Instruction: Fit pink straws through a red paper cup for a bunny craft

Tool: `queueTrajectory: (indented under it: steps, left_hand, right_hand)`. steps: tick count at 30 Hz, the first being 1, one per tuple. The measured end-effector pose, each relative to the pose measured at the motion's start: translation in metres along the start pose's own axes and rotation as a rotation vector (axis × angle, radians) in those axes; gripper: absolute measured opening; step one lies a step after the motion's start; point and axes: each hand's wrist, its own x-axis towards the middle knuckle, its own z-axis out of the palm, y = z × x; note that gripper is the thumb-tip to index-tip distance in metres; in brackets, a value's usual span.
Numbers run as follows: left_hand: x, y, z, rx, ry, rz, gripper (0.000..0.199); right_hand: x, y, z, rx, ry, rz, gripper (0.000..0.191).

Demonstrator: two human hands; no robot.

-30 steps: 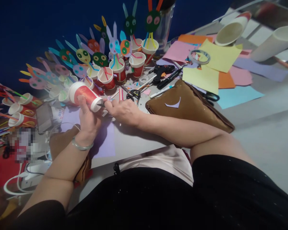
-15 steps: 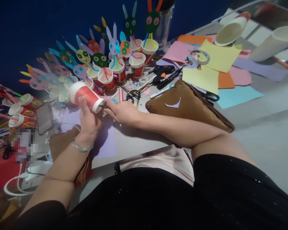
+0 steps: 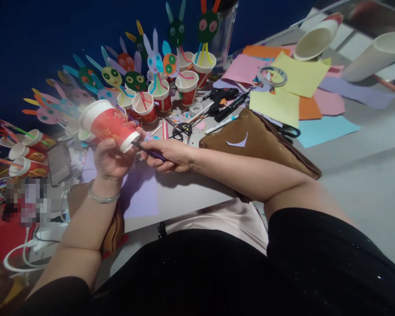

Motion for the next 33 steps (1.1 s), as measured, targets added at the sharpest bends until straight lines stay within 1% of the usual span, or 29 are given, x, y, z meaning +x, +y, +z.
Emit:
queueTrajectory:
  steps: [2, 4, 5, 7, 9, 10, 12, 14, 15, 17, 18, 20, 22, 23, 24, 26, 28, 29, 30, 31, 33]
  left_hand:
    - [0.002, -0.004, -0.002, 0.008, 0.035, 0.009, 0.035]
    - [0.003, -0.008, -0.004, 0.024, 0.068, 0.007, 0.033]
    - [0.004, -0.009, -0.006, 0.030, 0.083, 0.012, 0.033]
    - [0.006, -0.012, -0.008, 0.034, 0.105, 0.030, 0.034]
    - [0.007, -0.015, -0.009, 0.034, 0.115, 0.044, 0.035]
    - [0.007, -0.016, -0.009, 0.029, 0.115, 0.044, 0.034]
    - [0.007, -0.019, -0.009, 0.012, 0.117, 0.032, 0.034]
    - [0.007, -0.019, -0.009, -0.003, 0.133, 0.021, 0.033]
    - [0.006, -0.019, -0.009, -0.004, 0.144, 0.018, 0.032]
    - [0.005, -0.016, -0.007, 0.009, 0.156, 0.013, 0.029]
    - [0.004, -0.013, -0.006, 0.015, 0.151, 0.008, 0.027]
    - [0.001, -0.008, -0.002, 0.022, 0.120, -0.003, 0.027]
    - [-0.001, -0.002, 0.002, 0.031, 0.083, -0.012, 0.032]
    - [-0.001, -0.001, 0.004, 0.036, 0.070, -0.017, 0.035]
    - [-0.002, 0.000, 0.005, 0.040, 0.060, -0.024, 0.036]
    - [-0.002, 0.000, 0.007, 0.032, 0.040, -0.040, 0.037]
    - [-0.001, -0.002, 0.006, 0.017, 0.033, -0.035, 0.036]
    - [0.000, -0.004, 0.005, 0.017, 0.039, -0.024, 0.036]
    - [0.001, -0.005, 0.004, 0.023, 0.049, -0.012, 0.034]
    - [0.002, -0.007, 0.002, 0.032, 0.060, 0.002, 0.033]
    - [0.003, -0.009, -0.001, 0.039, 0.068, 0.021, 0.030]
  right_hand:
    - [0.000, 0.002, 0.001, -0.082, 0.073, -0.069, 0.036]
    - [0.001, 0.004, 0.000, -0.251, 0.170, -0.167, 0.032]
    - [0.001, 0.005, -0.001, -0.374, 0.232, -0.228, 0.030]
    - [0.001, 0.007, -0.003, -0.688, 0.377, -0.355, 0.027]
    - [0.001, 0.009, -0.005, -1.041, 0.525, -0.431, 0.022]
    - [0.000, 0.010, -0.006, -1.210, 0.585, -0.434, 0.022]
    - [-0.001, 0.011, -0.005, -1.492, 0.639, -0.384, 0.031]
    - [-0.002, 0.012, -0.003, -1.667, 0.625, -0.319, 0.039]
    - [-0.002, 0.012, -0.002, -1.708, 0.612, -0.297, 0.041]
    - [-0.003, 0.012, 0.000, -1.700, 0.601, -0.281, 0.042]
    - [-0.002, 0.012, -0.001, -1.653, 0.602, -0.294, 0.041]
    - [0.000, 0.012, -0.003, -1.488, 0.578, -0.370, 0.034]
    - [0.002, 0.011, -0.006, -1.249, 0.509, -0.474, 0.023]
    - [0.004, 0.012, -0.007, -1.105, 0.459, -0.506, 0.022]
    - [0.005, 0.012, -0.008, -0.948, 0.399, -0.510, 0.025]
    - [0.006, 0.013, -0.007, -0.627, 0.263, -0.439, 0.033]
    - [0.006, 0.014, -0.005, -0.386, 0.152, -0.342, 0.036]
    - [0.006, 0.014, -0.004, -0.323, 0.126, -0.317, 0.036]
    - [0.006, 0.014, -0.003, -0.306, 0.122, -0.317, 0.035]
    - [0.006, 0.015, -0.002, -0.331, 0.141, -0.338, 0.034]
    - [0.006, 0.015, -0.003, -0.475, 0.238, -0.427, 0.034]
